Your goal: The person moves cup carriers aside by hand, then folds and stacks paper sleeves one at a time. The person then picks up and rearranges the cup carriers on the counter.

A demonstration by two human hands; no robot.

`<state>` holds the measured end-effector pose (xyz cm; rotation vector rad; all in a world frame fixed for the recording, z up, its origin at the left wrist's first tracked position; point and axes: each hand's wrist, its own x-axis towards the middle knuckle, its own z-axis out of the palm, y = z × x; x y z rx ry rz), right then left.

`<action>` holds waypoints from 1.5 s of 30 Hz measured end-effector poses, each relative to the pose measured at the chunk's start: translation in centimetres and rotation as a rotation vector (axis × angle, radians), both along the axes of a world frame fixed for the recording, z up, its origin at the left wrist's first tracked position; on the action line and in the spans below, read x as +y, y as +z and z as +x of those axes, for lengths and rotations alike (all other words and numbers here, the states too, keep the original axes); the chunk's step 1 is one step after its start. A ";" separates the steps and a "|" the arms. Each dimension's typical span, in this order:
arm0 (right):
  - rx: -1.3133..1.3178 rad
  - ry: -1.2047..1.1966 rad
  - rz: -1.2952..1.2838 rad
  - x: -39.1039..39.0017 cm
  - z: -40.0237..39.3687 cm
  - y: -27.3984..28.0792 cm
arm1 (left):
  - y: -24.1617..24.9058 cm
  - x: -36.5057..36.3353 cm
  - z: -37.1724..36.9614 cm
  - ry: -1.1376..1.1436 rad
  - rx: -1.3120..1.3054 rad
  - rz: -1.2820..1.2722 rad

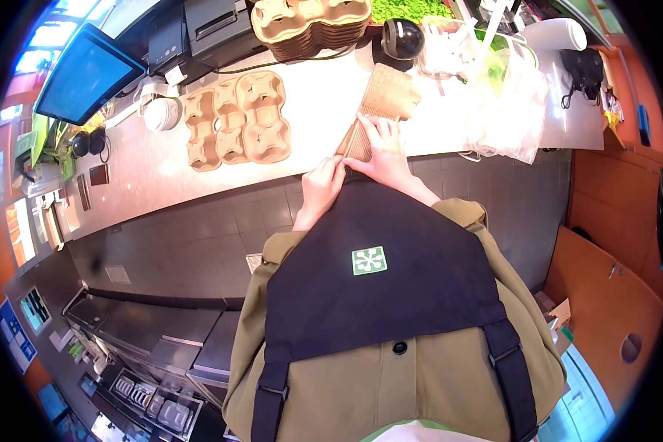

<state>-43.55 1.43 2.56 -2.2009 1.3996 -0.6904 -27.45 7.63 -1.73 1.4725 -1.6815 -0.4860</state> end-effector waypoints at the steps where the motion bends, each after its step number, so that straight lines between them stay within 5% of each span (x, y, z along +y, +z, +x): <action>1: 0.006 -0.016 0.000 0.1 0.1 -0.1 | -0.3 0.0 -0.1 0.009 -0.023 0.001; 17: 0.086 -0.056 0.082 0.2 0.9 1.1 | -0.2 -1.2 1.5 0.147 -0.180 -0.010; 24: -0.014 0.112 0.144 -0.3 -1.6 0.8 | 0.7 0.6 1.2 0.160 0.006 0.154; 32: -0.034 0.084 0.085 0.1 -1.5 0.5 | 0.6 -0.2 0.5 -0.084 0.092 0.115; 35: -0.029 0.034 0.061 0.3 -0.8 -0.2 | 0.5 -0.3 1.0 -0.119 0.243 0.322; 45: -0.082 0.015 0.019 0.3 -0.6 -0.7 | -0.2 -0.7 1.2 -0.177 0.167 0.140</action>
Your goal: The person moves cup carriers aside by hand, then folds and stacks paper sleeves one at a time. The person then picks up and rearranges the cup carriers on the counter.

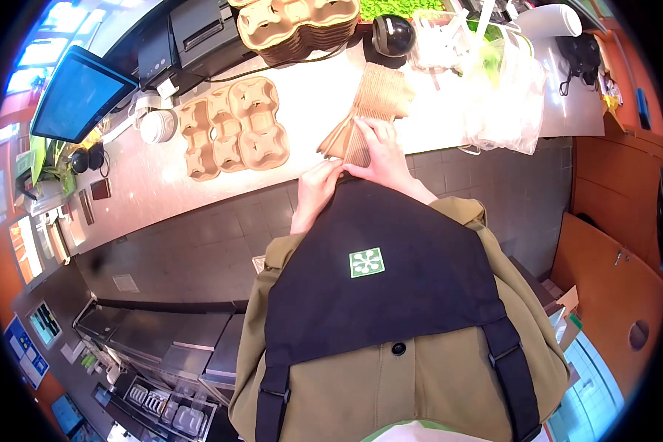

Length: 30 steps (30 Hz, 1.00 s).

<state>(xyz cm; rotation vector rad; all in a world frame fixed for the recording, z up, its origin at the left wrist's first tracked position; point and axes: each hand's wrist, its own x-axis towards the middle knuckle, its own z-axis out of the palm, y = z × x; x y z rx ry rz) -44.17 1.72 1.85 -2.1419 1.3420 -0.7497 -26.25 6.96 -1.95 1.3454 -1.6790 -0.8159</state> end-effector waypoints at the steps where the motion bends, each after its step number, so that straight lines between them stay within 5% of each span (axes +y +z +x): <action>1: 0.013 -0.007 -0.001 0.0 0.1 0.0 | 0.2 0.0 0.0 -0.001 0.000 -0.006; 17: 0.152 -0.140 -0.037 0.1 1.7 1.2 | -0.1 -0.6 -0.6 0.092 -0.272 -0.224; 30: 0.278 -0.121 0.059 0.0 2.4 1.6 | -0.5 -0.5 -0.7 0.112 -0.212 -0.153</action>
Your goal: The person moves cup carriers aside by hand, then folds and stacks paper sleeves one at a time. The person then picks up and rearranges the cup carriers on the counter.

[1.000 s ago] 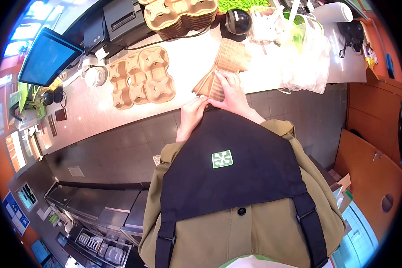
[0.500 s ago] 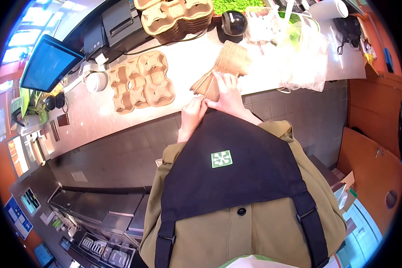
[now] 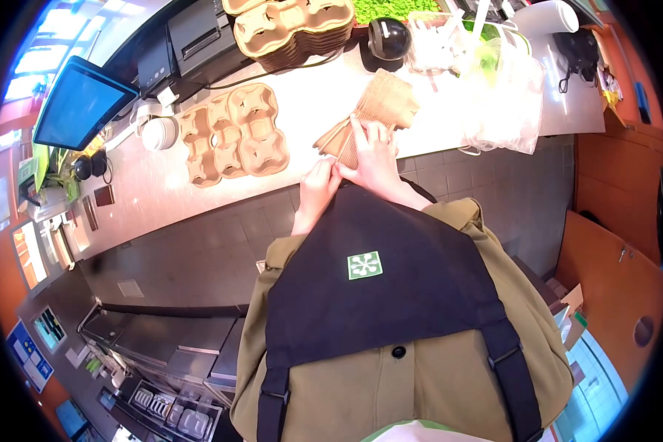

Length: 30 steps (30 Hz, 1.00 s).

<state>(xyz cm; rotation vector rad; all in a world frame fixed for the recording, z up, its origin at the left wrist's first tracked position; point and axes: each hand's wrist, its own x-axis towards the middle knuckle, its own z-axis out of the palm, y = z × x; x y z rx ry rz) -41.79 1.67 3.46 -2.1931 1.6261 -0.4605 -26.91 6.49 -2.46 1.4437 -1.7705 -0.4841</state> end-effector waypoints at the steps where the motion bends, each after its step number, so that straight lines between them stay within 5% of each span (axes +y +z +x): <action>1: -0.005 -0.004 0.007 0.0 0.1 0.2 | -0.2 -0.1 -0.1 0.001 -0.018 -0.021; 15: 0.110 -0.068 0.168 0.1 1.1 1.1 | 0.5 -0.3 -0.6 0.014 -0.099 -0.061; 20: 0.058 -0.099 0.046 0.5 1.0 1.2 | 0.3 -0.1 -0.7 0.032 -0.131 -0.031; 24: 0.012 -0.034 -0.023 0.7 -0.8 0.5 | 3.2 -0.9 -0.1 -0.212 -0.108 0.038; 27: -0.022 0.120 0.081 0.1 -3.4 1.2 | 6.5 -2.2 0.4 -0.253 -0.062 0.267; 30: -0.286 0.021 0.131 -2.2 -5.4 2.2 | 7.5 -7.2 -0.1 -0.015 0.141 0.532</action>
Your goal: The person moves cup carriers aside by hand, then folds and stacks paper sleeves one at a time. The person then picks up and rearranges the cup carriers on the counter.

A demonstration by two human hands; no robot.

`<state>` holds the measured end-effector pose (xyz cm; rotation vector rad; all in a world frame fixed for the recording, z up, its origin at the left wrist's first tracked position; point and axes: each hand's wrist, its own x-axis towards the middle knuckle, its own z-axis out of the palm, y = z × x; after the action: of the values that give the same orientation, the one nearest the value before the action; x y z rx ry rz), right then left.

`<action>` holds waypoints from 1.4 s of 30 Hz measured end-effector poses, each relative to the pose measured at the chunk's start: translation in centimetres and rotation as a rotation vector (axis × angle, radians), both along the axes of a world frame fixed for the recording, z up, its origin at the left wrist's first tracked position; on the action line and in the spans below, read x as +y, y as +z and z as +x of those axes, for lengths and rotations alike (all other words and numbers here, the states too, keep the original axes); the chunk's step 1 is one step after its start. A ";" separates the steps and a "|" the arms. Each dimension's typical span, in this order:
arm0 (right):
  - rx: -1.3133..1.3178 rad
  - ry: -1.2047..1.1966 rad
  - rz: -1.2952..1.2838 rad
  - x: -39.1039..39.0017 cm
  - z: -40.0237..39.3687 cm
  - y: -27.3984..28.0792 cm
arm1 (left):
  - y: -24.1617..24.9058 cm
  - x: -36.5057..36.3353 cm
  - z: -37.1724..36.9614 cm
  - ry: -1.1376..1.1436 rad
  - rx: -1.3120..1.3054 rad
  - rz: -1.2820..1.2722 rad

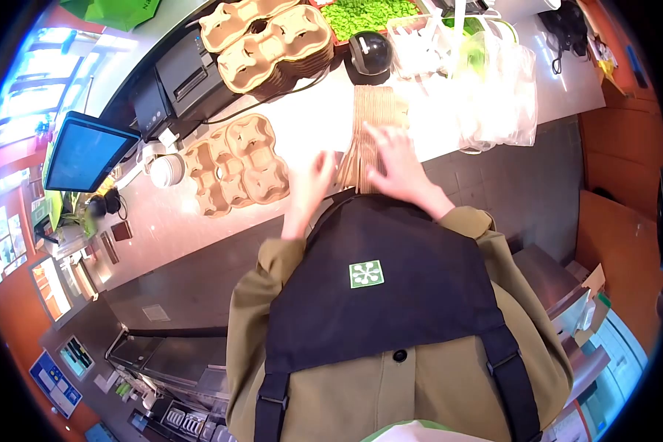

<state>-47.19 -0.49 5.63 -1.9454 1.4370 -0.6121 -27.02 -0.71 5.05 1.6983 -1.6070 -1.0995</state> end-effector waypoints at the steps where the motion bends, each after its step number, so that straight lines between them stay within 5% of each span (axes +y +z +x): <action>1: -0.088 -0.077 0.045 -1.3 -0.4 -0.3 | -1.0 -2.3 -0.4 0.010 -0.034 -0.096; 5: 0.030 -0.069 -0.370 -7.3 -1.1 -3.8 | -5.0 -10.3 -2.8 -0.070 0.299 0.005; 8: 0.258 0.008 -0.267 -9.3 0.2 -3.6 | -6.1 -12.6 -3.4 -0.156 0.573 0.300; 14: 0.257 0.079 -0.201 -10.1 0.2 -3.8 | -5.6 -11.4 -3.2 -0.165 0.576 0.284; 19: 0.219 0.191 -0.225 -10.6 1.6 -3.7 | -4.9 -8.8 -3.0 0.101 0.573 0.173; 23: 0.240 0.313 -0.167 -11.7 3.8 -4.1 | -5.2 -7.6 -0.9 0.185 0.205 0.003; 26: 0.279 0.337 -0.079 -12.6 4.2 -3.0 | -5.4 -6.5 1.8 0.546 0.021 -0.074; 29: 0.302 0.354 -0.091 -13.2 3.9 -2.7 | -2.4 -6.7 5.1 0.653 -0.146 -0.245; 32: 0.228 0.414 -0.072 -14.1 3.9 -2.6 | -5.2 -8.3 7.7 0.629 -0.390 -0.408; 35: 0.156 0.469 -0.117 -15.2 3.4 -3.1 | -1.8 -9.5 5.3 0.620 -0.724 -0.799; 36: 0.145 0.482 -0.092 -15.4 3.5 -2.8 | -2.2 -9.7 4.6 0.535 -0.529 -0.794; 39: 0.122 0.510 -0.051 -15.5 3.5 -2.5 | -4.9 -9.1 0.9 0.404 -0.042 -0.257; 42: 0.121 0.495 -0.063 -15.6 3.4 -2.9 | -5.9 -9.1 -0.3 0.303 0.223 0.096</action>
<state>-43.84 -16.07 2.74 -2.3070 0.9486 -0.3169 -27.36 -9.83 -0.85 1.7406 -1.1341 -1.1775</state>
